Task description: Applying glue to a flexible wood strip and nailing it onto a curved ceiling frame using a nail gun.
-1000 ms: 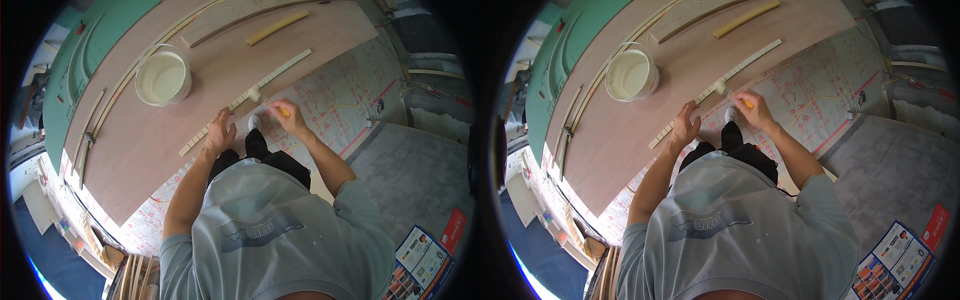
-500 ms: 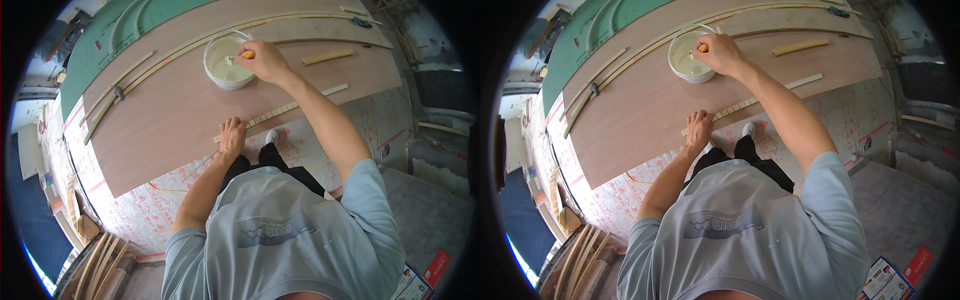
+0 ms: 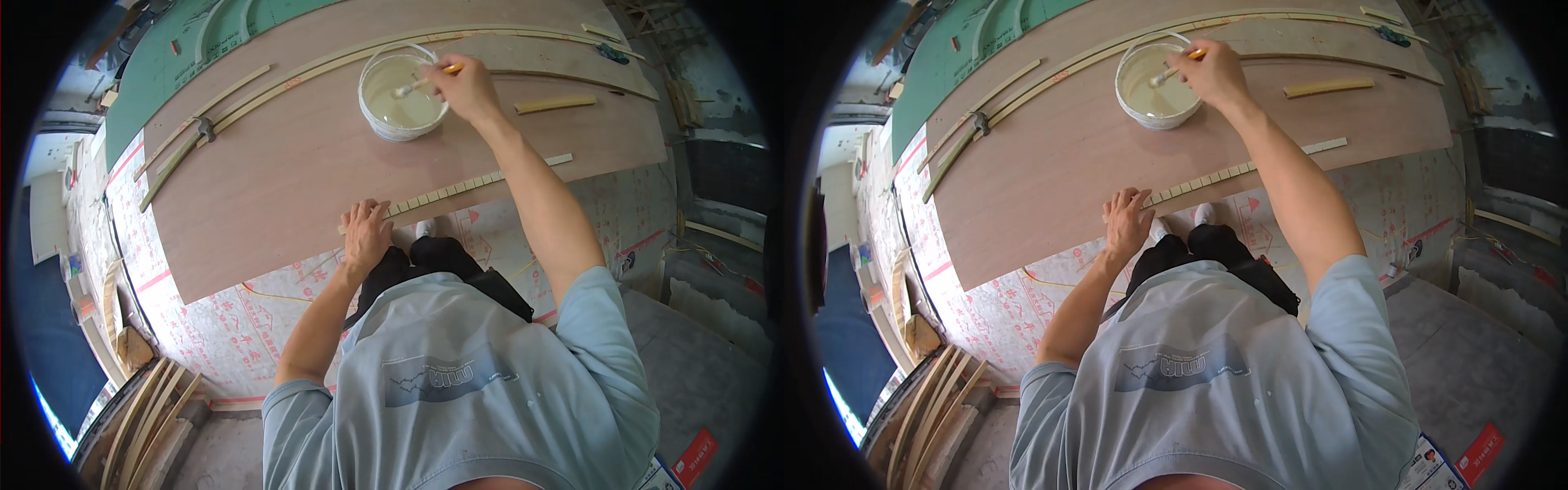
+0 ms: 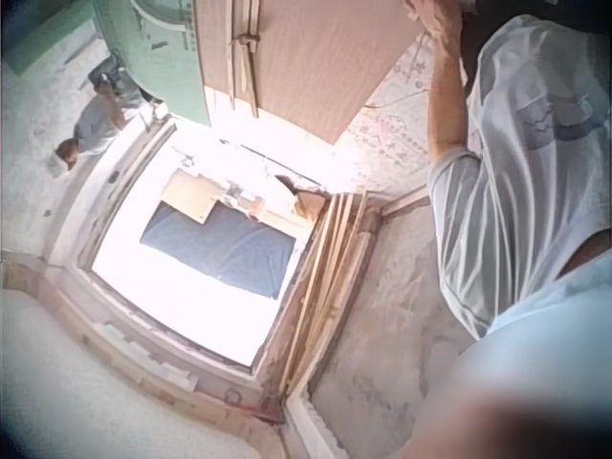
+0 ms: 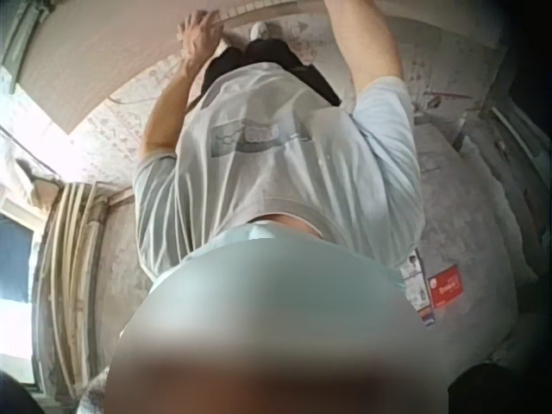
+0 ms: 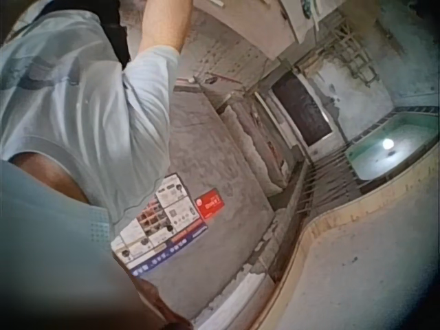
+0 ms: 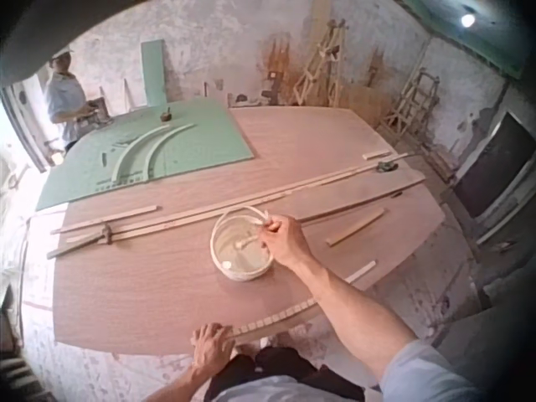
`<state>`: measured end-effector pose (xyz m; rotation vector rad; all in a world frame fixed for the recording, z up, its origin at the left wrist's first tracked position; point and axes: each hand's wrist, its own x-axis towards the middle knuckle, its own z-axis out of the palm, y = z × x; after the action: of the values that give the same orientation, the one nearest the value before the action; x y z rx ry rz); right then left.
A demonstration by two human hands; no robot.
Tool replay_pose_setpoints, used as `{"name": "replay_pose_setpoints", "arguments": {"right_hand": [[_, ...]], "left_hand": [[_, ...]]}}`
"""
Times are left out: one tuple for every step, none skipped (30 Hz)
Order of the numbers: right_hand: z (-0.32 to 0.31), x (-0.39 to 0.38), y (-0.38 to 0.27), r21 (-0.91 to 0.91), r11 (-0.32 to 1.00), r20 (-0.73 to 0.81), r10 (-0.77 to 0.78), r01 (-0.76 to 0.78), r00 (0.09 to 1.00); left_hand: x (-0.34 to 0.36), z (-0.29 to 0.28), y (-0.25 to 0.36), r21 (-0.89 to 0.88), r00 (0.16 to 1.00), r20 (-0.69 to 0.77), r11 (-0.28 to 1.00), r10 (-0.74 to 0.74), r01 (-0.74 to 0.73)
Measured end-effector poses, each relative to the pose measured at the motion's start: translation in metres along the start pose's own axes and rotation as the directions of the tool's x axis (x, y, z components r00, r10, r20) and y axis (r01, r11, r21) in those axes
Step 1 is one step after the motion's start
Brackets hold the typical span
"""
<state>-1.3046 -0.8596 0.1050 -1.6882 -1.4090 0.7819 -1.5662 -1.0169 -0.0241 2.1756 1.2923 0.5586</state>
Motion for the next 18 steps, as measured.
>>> {"name": "replay_pose_setpoints", "arguments": {"right_hand": [[-0.007, 0.001, 0.001, 0.271, 0.955, -0.011, 0.126, -0.118, 0.992], [-0.011, -0.002, 0.002, 0.475, 0.856, -0.001, 0.231, -0.203, 0.973], [-0.017, -0.006, 0.009, 0.482, 0.853, 0.007, 0.228, -0.203, 0.974], [-0.025, -0.010, 0.021, 0.663, 0.696, 0.028, 0.343, -0.275, 0.939], [-0.029, -0.013, 0.035, 0.807, 0.494, 0.085, 0.446, -0.324, 0.891], [-0.031, -0.017, 0.050, 0.868, 0.345, 0.165, 0.477, -0.357, 0.863], [-0.033, -0.022, 0.068, 0.871, 0.334, 0.177, 0.469, -0.360, 0.865], [-0.035, -0.027, 0.089, 0.917, 0.132, 0.293, 0.416, -0.376, 0.861], [-0.032, -0.031, 0.103, 0.915, -0.077, 0.397, 0.339, -0.395, 0.853], [-0.026, -0.037, 0.113, 0.911, -0.089, 0.409, 0.331, -0.403, 0.850], [-0.021, -0.041, 0.120, 0.888, -0.175, 0.460, 0.273, -0.426, 0.845], [-0.018, -0.045, 0.127, 0.856, -0.258, 0.502, 0.212, -0.448, 0.838], [-0.017, -0.049, 0.126, 0.852, -0.268, 0.507, 0.209, -0.450, 0.836], [-0.015, -0.055, 0.119, 0.876, -0.183, 0.475, 0.176, -0.446, 0.862], [-0.014, -0.058, 0.114, 0.897, -0.096, 0.441, 0.141, -0.431, 0.886], [-0.017, -0.060, 0.110, 0.898, -0.100, 0.439, 0.144, -0.428, 0.887], [-0.018, -0.062, 0.106, 0.914, -0.011, 0.403, 0.149, -0.406, 0.903], [-0.020, -0.064, 0.100, 0.921, 0.082, 0.367, 0.149, -0.381, 0.918]], "left_hand": [[-0.003, -0.004, 0.001, -0.035, 1.000, -0.003, 0.999, -0.023, 0.022], [-0.008, -0.006, 0.001, -0.027, 1.000, -0.004, 0.999, -0.027, 0.027], [-0.016, -0.008, 0.002, -0.037, 0.998, -0.008, 0.997, -0.063, 0.062], [-0.021, -0.010, 0.005, -0.046, 0.996, -0.014, 0.995, -0.093, 0.092], [-0.028, -0.011, 0.004, -0.032, 0.995, -0.022, 0.995, -0.100, 0.099], [-0.035, -0.010, 0.003, -0.060, 0.990, -0.023, 0.989, -0.140, 0.139], [-0.041, -0.008, 0.003, -0.088, 0.984, -0.022, 0.980, -0.179, 0.177], [-0.045, -0.008, 0.005, -0.104, 0.979, -0.027, 0.975, -0.202, 0.198], [-0.052, -0.006, 0.003, -0.090, 0.977, -0.032, 0.974, -0.210, 0.207], [-0.060, -0.003, -0.001, -0.093, 0.976, -0.005, 0.972, -0.217, 0.216], [-0.062, -0.004, 0.001, -0.097, 0.974, 0.021, 0.969, -0.226, 0.227], [-0.063, -0.002, 0.003, -0.085, 0.972, 0.016, 0.968, -0.235, 0.236], [-0.059, -0.002, 0.010, -0.270, 0.928, 0.040, 0.890, -0.371, 0.367], [-0.056, -0.006, 0.018, -0.438, 0.866, 0.088, 0.761, -0.493, 0.478], [-0.047, -0.009, 0.020, -0.430, 0.863, 0.089, 0.762, -0.497, 0.483], [-0.026, -0.014, 0.024, -0.602, 0.853, 0.118, 0.647, -0.508, 0.469], [-0.006, -0.018, 0.025, -0.746, 0.843, 0.147, 0.501, -0.518, 0.438], [0.015, -0.019, 0.024, -0.842, 0.819, 0.153, 0.361, -0.553, 0.400]]}}
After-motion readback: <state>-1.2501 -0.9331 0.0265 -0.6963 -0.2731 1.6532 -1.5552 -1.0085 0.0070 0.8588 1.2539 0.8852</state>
